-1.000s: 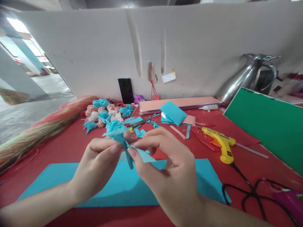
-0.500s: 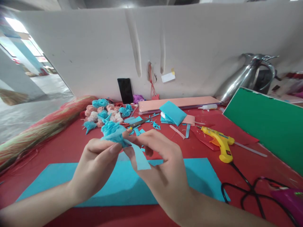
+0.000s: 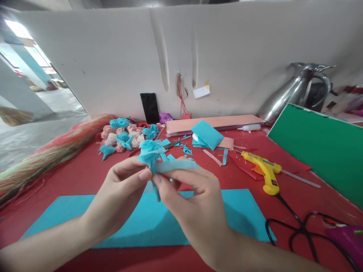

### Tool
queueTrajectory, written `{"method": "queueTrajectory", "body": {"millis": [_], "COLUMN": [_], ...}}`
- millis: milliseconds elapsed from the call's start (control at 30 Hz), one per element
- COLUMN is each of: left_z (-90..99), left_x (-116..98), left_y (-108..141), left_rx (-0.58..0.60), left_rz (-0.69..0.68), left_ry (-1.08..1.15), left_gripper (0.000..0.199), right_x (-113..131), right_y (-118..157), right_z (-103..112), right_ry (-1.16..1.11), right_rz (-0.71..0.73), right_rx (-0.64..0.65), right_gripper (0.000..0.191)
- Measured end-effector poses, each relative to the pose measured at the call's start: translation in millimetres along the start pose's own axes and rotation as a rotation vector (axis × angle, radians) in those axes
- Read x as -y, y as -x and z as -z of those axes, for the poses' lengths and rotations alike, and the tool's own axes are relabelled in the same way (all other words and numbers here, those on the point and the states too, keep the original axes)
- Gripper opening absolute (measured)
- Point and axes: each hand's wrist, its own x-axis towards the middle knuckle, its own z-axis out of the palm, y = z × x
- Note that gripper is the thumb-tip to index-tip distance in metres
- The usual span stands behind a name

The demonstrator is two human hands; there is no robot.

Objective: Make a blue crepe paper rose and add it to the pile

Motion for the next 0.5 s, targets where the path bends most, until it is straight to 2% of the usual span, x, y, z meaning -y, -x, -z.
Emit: {"method": "queueTrajectory", "body": {"millis": [133, 333, 500], "left_z": [0.3, 1.7, 3.6], "left_x": [-1.8, -3.1, -3.2], "left_y": [0.6, 0.5, -0.3], "left_rx": [-0.023, 0.012, 0.057], "left_rz": [0.008, 0.071, 0.038], "left_ry": [-0.009, -0.023, -0.046], "left_gripper": [0.002, 0.01, 0.01], "right_x": [0.1, -0.5, -1.0], "right_y": [0.0, 1.3, 3.7], "right_z": [1.9, 4.0, 4.9], "right_ry": [-0.023, -0.083, -0.293], "right_rz": [-0.025, -0.151, -0.282], "right_rx": [0.024, 0.105, 0.181], "right_gripper": [0.016, 0.016, 0.014]}}
